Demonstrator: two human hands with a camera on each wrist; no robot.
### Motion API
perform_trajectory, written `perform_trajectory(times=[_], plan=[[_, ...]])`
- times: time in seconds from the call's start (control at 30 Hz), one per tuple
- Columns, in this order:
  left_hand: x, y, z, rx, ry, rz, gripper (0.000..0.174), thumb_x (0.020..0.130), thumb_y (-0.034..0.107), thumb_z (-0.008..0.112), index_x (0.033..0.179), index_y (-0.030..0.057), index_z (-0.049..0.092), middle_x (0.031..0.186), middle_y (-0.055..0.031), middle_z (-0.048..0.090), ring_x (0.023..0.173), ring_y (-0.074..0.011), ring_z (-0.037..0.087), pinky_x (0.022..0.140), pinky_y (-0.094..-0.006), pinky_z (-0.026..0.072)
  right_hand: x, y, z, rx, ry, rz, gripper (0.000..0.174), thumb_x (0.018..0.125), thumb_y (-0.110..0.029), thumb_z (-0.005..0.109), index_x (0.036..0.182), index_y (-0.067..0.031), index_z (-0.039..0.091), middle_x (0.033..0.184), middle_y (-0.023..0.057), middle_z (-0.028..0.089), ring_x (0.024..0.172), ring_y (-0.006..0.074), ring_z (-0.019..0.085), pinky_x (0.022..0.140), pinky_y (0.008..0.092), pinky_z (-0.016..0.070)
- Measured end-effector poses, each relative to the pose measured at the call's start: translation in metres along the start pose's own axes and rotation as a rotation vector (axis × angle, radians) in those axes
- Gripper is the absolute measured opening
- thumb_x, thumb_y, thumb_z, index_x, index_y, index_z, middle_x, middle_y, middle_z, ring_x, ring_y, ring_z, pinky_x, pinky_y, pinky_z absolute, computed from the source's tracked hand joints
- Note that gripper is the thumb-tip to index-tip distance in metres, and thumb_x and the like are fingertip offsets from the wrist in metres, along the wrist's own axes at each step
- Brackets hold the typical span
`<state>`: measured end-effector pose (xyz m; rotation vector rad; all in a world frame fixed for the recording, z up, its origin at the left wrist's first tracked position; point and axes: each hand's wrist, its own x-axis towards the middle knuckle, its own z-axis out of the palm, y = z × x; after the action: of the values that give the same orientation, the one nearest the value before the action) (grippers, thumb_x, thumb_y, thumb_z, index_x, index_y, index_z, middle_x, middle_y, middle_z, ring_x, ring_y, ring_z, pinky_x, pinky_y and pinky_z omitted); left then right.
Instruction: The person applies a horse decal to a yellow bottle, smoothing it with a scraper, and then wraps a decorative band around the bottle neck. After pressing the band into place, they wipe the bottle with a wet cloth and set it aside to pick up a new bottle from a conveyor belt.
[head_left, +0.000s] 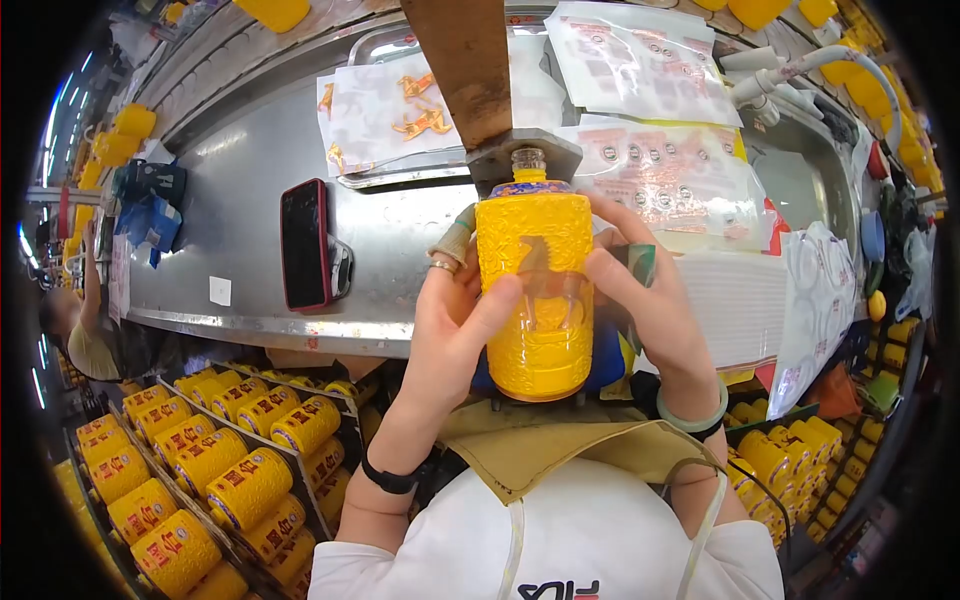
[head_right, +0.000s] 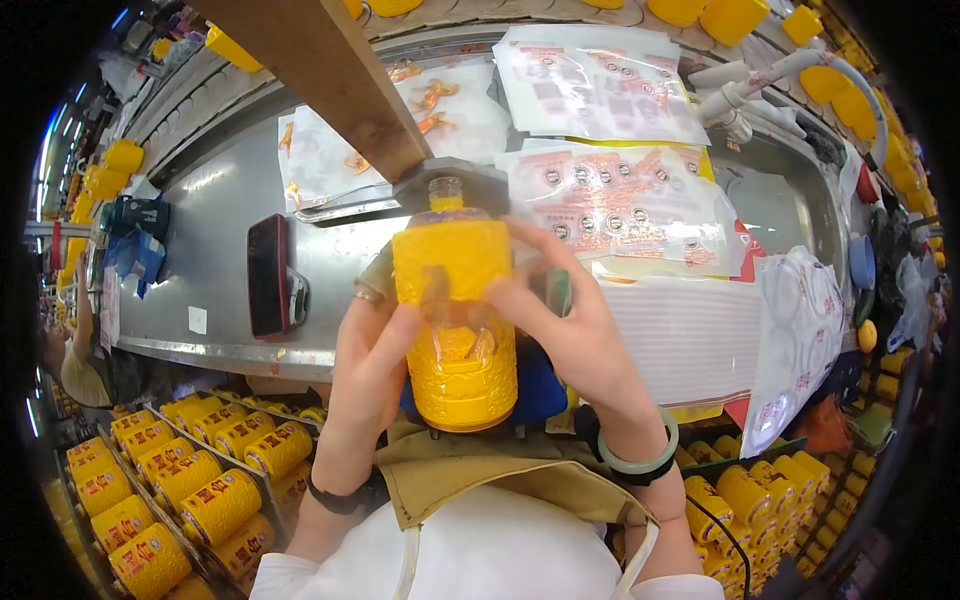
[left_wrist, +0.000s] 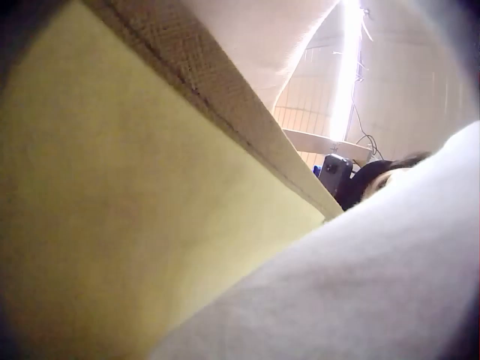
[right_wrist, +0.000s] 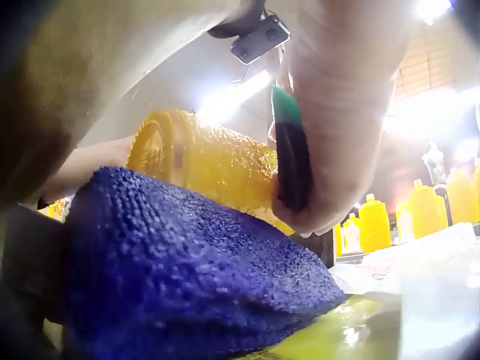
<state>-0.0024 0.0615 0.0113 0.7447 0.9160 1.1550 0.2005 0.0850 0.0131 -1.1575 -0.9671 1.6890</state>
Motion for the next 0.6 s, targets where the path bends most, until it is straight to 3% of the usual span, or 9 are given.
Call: perform_trajectory(times=[0.2,0.6], plan=[[-0.001,-0.002,0.000,-0.007,0.008,-0.016,0.070,0.102,0.013,0.066,0.159,-0.0030,0.029,0.153,-0.0156,0.048,0.140,-0.0232,0.049,0.118,-0.0392,0.0379,-0.002,0.002,-0.006,0.023,-0.026,0.060,0.053,0.101,-0.013,0.068,0.150,-0.0049,0.050,0.100,-0.0022,0.060,0.089,0.0052,0.056,0.080,0.0216,0.0456],[-0.002,0.000,0.001,0.009,0.040,-0.036,0.068,0.104,0.016,0.066,0.159,-0.0024,0.030,0.151,-0.0150,0.049,0.139,-0.0228,0.049,0.118,-0.0391,0.0383,0.000,0.006,0.003,-0.077,-0.007,-0.020,0.068,0.093,-0.011,0.078,0.152,-0.0020,0.046,0.095,-0.0017,0.054,0.089,0.0080,0.057,0.079,0.0239,0.0475]])
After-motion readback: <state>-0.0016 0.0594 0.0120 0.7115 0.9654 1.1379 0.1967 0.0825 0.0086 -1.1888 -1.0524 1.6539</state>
